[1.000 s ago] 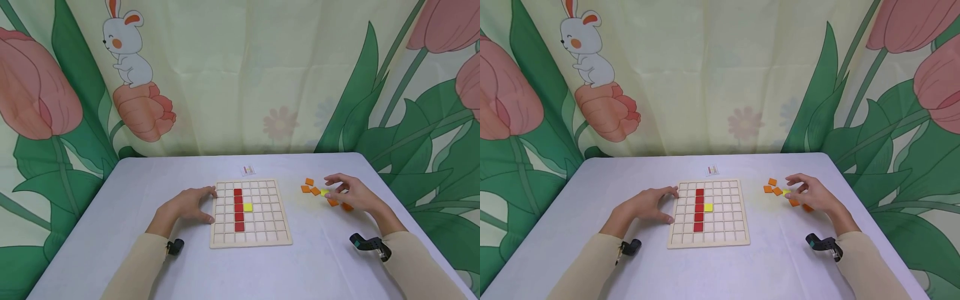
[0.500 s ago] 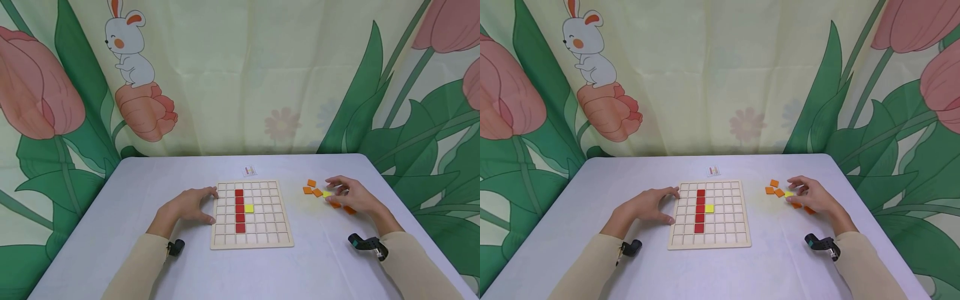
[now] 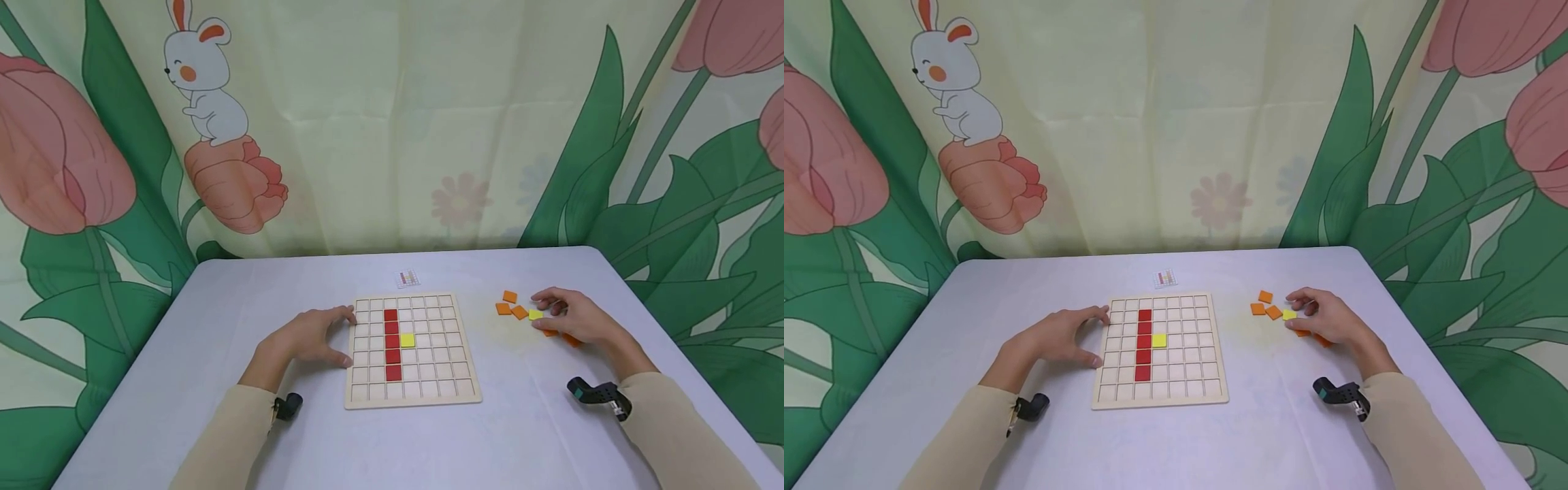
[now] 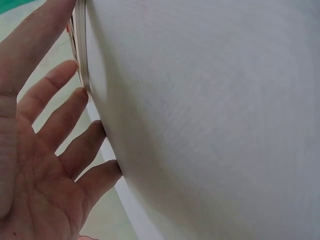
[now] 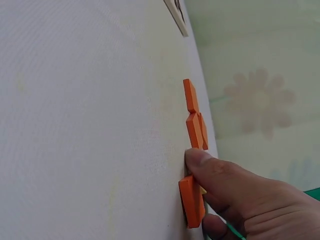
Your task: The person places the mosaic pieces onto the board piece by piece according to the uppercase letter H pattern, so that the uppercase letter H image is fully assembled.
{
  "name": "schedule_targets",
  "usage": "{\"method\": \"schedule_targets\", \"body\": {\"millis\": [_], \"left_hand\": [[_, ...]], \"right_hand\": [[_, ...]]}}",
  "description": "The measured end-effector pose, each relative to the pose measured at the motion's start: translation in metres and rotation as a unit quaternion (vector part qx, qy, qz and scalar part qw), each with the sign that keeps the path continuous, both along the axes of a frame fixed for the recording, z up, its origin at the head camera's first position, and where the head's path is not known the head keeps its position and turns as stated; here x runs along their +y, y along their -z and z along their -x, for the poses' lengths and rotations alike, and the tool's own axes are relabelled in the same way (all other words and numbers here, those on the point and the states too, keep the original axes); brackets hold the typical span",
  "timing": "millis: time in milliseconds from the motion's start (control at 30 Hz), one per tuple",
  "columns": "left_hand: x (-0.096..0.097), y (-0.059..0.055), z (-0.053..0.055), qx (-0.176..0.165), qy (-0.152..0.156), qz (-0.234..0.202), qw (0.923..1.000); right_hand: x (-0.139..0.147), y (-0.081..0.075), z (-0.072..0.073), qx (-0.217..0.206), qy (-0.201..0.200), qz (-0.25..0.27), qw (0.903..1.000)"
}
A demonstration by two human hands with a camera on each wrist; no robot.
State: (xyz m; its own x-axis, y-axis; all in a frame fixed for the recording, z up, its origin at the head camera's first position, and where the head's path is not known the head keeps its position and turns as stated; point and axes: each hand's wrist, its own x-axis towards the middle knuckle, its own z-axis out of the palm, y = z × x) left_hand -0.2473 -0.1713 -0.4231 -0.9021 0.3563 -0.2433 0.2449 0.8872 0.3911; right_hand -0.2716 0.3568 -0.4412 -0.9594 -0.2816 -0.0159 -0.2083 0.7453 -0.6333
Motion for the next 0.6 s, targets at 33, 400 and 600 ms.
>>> {"method": "schedule_targets", "body": {"millis": [33, 400, 600], "left_hand": [[-0.0002, 0.0001, 0.0000, 0.001, 0.001, 0.000, 1.0000], [-0.0026, 0.0021, 0.0018, 0.005, 0.013, -0.003, 0.9999], [-0.0017, 0.0016, 0.0015, 0.003, 0.008, -0.001, 1.0000]], "right_hand": [[-0.0005, 0.0000, 0.0002, 0.000, -0.001, -0.002, 1.0000], [-0.0040, 0.0028, 0.0023, -0.013, 0.017, -0.024, 0.9995], [-0.0025, 0.0015, -0.0032, -0.010, 0.023, -0.005, 0.9997]]}}
